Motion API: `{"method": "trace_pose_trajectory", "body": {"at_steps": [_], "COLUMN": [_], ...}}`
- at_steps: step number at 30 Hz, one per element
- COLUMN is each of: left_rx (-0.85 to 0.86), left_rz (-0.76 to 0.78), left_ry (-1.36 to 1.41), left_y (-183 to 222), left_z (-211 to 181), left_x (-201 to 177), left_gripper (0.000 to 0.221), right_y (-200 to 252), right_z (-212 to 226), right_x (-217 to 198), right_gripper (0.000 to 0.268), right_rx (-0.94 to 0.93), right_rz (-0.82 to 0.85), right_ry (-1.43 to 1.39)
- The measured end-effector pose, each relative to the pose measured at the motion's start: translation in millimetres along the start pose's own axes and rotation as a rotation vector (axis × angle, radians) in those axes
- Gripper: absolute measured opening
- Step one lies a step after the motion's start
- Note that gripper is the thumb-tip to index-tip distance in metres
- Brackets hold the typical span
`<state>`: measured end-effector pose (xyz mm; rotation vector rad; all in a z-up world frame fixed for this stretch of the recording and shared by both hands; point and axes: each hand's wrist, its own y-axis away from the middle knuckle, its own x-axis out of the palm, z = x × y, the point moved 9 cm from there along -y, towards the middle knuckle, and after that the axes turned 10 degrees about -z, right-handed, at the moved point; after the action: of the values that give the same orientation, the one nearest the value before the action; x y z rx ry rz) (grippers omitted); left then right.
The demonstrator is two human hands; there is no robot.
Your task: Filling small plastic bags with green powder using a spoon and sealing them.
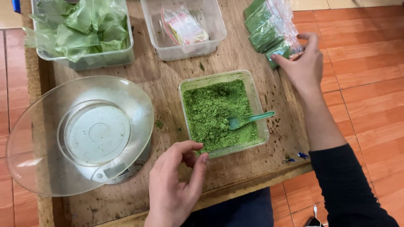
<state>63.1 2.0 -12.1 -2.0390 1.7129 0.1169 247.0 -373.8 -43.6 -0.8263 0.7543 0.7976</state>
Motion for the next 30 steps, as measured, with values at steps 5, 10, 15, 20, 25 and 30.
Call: {"method": "trace_pose_trajectory", "body": {"at_steps": [5, 10, 15, 20, 25, 30], "left_rx": [-0.021, 0.08, 0.078, 0.004, 0.019, 0.061], "left_rz": [0.012, 0.002, 0.01, 0.052, 0.03, 0.046], "left_ry": [0.013, 0.083, 0.203, 0.362, 0.374, 0.348], "left_y": [-1, -7, -27, -40, -37, -35], "left_z": [0, -21, -52, -54, -51, -53], "left_x": [-1, 1, 7, 20, 18, 18], "left_gripper": [0.015, 0.013, 0.027, 0.021, 0.012, 0.012], "right_y": [3, 23, 93, 150, 175, 185], "right_z": [3, 45, 131, 163, 147, 133], "right_x": [-7, -45, -101, -105, -77, -65], "right_gripper": [0.059, 0.053, 0.054, 0.058, 0.066, 0.06], "right_rx": [-0.089, -0.072, -0.12, -0.23, 0.02, 0.146], "right_rz": [-0.138, -0.008, 0.27, 0.439, 0.484, 0.383], "right_ry": [-0.034, -0.336, -0.517, -0.863, -1.138, -1.133]}}
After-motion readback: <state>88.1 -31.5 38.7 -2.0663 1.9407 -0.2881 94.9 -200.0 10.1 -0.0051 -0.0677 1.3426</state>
